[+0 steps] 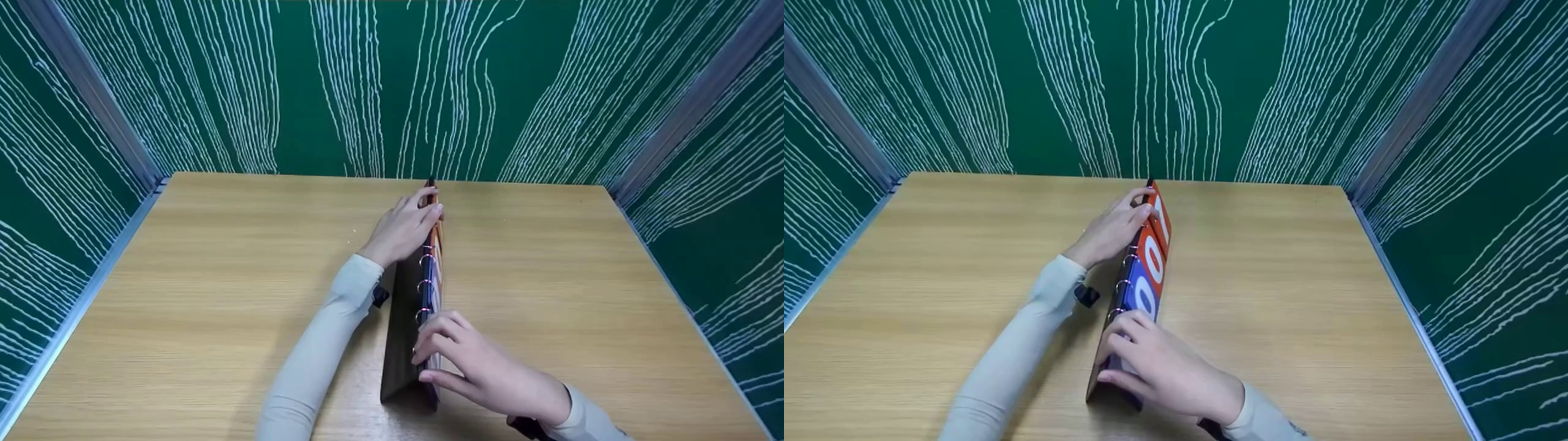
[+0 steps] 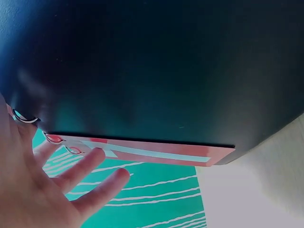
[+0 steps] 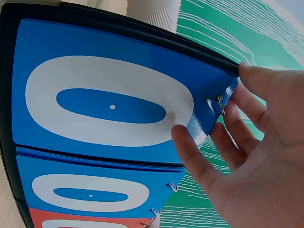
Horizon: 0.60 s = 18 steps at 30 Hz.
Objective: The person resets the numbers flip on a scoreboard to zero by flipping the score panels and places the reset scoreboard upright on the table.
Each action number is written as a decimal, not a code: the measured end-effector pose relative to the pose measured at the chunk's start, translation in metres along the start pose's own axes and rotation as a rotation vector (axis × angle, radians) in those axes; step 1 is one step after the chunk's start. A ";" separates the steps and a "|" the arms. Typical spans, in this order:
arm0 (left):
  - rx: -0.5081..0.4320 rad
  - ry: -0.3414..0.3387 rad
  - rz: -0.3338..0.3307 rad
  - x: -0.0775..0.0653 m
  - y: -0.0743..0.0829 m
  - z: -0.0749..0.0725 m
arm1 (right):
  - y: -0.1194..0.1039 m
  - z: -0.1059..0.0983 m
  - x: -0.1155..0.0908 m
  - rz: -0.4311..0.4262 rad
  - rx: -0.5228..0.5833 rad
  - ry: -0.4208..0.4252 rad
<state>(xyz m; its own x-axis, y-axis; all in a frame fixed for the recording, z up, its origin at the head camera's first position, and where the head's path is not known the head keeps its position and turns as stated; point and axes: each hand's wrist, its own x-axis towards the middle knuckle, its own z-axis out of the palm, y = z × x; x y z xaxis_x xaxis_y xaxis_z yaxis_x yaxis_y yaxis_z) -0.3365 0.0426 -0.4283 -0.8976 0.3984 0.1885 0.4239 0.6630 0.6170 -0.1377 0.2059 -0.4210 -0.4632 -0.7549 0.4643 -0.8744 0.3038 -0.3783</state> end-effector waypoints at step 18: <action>0.066 0.035 0.088 -0.002 -0.001 0.001 | 0.000 0.003 -0.001 0.021 0.006 -0.010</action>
<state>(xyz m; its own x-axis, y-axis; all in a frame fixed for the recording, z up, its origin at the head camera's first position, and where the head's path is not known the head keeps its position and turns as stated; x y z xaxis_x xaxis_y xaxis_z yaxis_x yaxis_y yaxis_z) -0.3349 0.0413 -0.4301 -0.8596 0.4353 0.2676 0.5076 0.6670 0.5454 -0.1366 0.2049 -0.4232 -0.4802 -0.7539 0.4483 -0.8635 0.3164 -0.3928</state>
